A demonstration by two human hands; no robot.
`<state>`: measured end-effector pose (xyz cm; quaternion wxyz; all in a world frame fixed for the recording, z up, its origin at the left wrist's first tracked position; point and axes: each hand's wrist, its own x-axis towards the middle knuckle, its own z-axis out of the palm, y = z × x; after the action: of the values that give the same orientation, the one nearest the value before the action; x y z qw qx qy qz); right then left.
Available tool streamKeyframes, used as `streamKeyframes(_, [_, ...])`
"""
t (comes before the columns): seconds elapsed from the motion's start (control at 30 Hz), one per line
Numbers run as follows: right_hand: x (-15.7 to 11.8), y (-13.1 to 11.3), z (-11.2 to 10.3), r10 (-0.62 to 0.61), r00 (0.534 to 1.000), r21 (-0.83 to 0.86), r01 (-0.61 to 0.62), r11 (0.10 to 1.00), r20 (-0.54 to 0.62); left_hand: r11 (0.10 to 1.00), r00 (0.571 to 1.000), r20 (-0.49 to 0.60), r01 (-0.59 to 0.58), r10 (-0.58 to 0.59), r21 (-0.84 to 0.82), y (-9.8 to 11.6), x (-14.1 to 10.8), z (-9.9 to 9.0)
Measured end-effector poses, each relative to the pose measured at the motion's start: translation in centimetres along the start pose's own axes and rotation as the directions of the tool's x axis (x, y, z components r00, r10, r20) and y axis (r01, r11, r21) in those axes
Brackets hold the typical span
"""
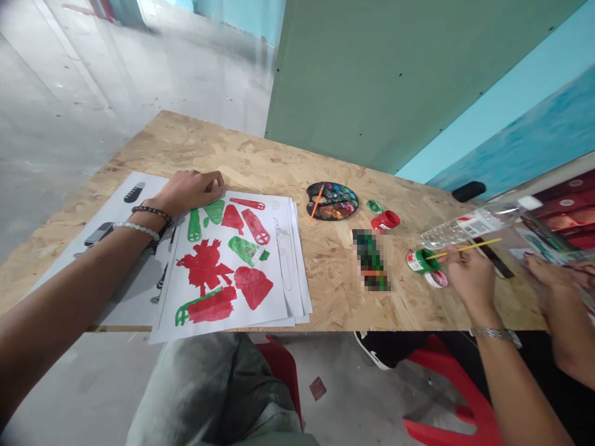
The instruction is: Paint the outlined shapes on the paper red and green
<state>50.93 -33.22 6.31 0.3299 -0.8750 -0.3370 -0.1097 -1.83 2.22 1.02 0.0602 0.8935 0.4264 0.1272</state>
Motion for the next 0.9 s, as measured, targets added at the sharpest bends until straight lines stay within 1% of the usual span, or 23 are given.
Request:
streamKeyframes(0.13, [-0.1,0.3,-0.4,-0.067,0.998,0.042,0.067,0.997,-0.005,0.999,1.000,0.020,-0.008,0.008,0.033,-0.1,0.0,-0.3])
streamKeyframes(0.23, [0.2,0.5,-0.4,-0.104,0.994,0.036,0.105,0.994,-0.030,1.000,0.999,0.038,-0.017,0.017,0.004,-0.5,0.2,-0.3])
streamKeyframes(0.33, [0.7,0.6,-0.3,-0.094,0.994,-0.005,0.094,0.996,-0.061,1.000,1.000,0.030,0.002,-0.001,-0.026,-0.7,0.3,-0.2])
streamKeyframes(0.43, [0.9,0.3,-0.2,-0.076,0.994,-0.033,0.074,0.997,-0.081,0.999,1.000,0.029,0.009,-0.008,-0.047,-0.4,0.2,-0.6])
streamKeyframes(0.5, [1.0,0.0,-0.2,-0.059,0.993,-0.043,0.055,0.998,-0.097,0.999,0.997,0.073,0.031,-0.029,-0.023,0.0,0.2,-1.1])
streamKeyframes(0.57, [1.0,-0.3,-0.3,-0.037,0.992,-0.044,0.032,0.999,-0.122,0.998,0.989,0.137,0.044,-0.049,0.040,0.6,0.1,-1.7])
streamKeyframes(0.63, [0.9,-0.7,-0.5,-0.016,0.986,-0.029,0.012,0.999,-0.163,0.995,0.982,0.176,0.048,-0.063,0.089,0.9,0.0,-2.1])
streamKeyframes(0.7, [0.8,-1.1,-0.7,-0.002,0.976,0.011,0.004,1.000,-0.218,0.994,0.982,0.175,0.056,-0.071,0.091,1.1,0.0,-2.2])
streamKeyframes(0.77, [0.5,-1.5,-1.0,0.007,0.962,0.089,0.018,0.996,-0.273,0.995,0.984,0.161,0.064,-0.075,0.071,1.0,0.0,-2.1])
streamKeyframes(0.83, [0.1,-1.9,-1.1,0.021,0.951,0.201,0.043,0.979,-0.309,0.995,0.986,0.150,0.063,-0.073,0.075,0.8,0.0,-1.9])
streamKeyframes(0.9, [-0.4,-2.3,-1.2,0.044,0.950,0.333,0.065,0.941,-0.310,0.994,0.986,0.152,0.046,-0.061,0.098,0.7,0.0,-1.8])
